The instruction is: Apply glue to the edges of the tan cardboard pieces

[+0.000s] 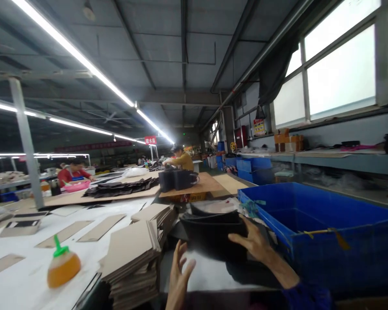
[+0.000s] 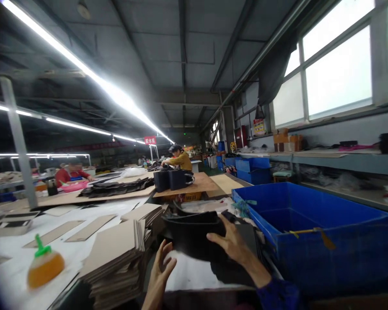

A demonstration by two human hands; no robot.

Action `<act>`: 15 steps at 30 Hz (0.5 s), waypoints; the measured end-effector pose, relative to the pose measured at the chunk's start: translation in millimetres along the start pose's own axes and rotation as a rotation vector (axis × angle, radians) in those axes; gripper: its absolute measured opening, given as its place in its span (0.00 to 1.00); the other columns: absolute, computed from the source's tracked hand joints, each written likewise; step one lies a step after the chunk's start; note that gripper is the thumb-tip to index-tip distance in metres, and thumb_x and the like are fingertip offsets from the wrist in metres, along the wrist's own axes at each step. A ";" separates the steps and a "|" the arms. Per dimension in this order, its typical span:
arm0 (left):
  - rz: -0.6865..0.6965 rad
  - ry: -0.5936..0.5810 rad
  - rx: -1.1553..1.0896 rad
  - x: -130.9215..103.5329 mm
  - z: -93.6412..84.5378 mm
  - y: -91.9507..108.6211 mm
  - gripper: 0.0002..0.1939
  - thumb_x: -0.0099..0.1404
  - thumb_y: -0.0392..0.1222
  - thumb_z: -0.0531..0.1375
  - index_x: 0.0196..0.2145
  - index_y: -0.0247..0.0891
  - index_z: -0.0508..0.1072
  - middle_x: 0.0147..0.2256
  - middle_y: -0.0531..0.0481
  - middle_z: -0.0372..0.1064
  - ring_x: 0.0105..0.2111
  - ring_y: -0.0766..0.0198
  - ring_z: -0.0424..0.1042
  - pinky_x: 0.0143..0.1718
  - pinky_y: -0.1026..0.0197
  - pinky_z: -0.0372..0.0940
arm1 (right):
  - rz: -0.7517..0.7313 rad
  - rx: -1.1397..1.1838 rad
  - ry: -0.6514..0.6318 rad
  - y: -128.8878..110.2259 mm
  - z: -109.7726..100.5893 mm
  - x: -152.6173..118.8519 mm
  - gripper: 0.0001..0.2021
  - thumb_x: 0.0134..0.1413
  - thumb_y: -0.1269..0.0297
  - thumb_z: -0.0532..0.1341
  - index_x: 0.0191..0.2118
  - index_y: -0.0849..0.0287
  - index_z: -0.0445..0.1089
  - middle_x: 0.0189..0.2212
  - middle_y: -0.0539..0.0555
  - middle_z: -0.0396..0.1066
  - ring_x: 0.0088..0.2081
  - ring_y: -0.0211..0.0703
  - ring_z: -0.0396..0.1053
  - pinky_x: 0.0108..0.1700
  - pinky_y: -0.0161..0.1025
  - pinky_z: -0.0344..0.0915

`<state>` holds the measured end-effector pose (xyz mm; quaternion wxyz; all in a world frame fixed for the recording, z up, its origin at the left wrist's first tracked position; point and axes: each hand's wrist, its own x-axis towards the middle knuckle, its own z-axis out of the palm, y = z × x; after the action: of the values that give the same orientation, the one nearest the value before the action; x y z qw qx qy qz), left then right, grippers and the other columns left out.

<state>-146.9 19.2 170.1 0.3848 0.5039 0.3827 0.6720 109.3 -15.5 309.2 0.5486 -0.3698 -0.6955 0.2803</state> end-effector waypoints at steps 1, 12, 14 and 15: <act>-0.009 0.005 0.001 -4.3 -0.6 -2.7 0.42 0.54 0.57 0.65 0.62 0.39 0.57 0.56 0.37 0.65 0.59 0.50 0.62 0.54 0.53 0.62 | -0.064 -0.132 0.069 -3.3 -12.7 3.1 0.21 0.48 0.55 0.66 0.48 0.55 0.69 0.44 0.57 0.75 0.47 0.54 0.72 0.51 0.49 0.68; -0.221 0.001 0.052 -76.0 -49.4 -70.8 0.29 0.52 0.60 0.65 0.43 0.35 0.73 0.30 0.47 0.74 0.29 0.61 0.72 0.31 0.62 0.65 | -0.127 -0.702 -0.500 54.0 -101.7 -12.0 0.25 0.31 0.78 0.56 0.39 0.54 0.77 0.41 0.55 0.78 0.45 0.48 0.75 0.49 0.43 0.69; -0.194 0.065 0.231 -88.2 -64.1 -86.1 0.26 0.52 0.63 0.62 0.38 0.37 0.76 0.31 0.45 0.76 0.34 0.57 0.74 0.38 0.60 0.67 | -0.005 -0.672 -0.586 54.1 -107.4 -18.8 0.32 0.25 0.81 0.55 0.43 0.53 0.78 0.46 0.54 0.77 0.49 0.48 0.74 0.51 0.39 0.67; -0.194 0.088 0.319 -94.0 -70.8 -92.6 0.25 0.53 0.63 0.61 0.35 0.39 0.77 0.32 0.45 0.77 0.36 0.55 0.75 0.41 0.59 0.68 | 0.062 -0.647 -0.612 50.8 -110.4 -19.0 0.35 0.24 0.82 0.55 0.45 0.52 0.78 0.48 0.54 0.75 0.51 0.48 0.72 0.52 0.38 0.66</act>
<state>-185.0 -36.6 36.4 0.3459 0.4892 0.5475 0.5842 229.3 -4.0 284.8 0.1648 -0.4429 -0.8664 0.1612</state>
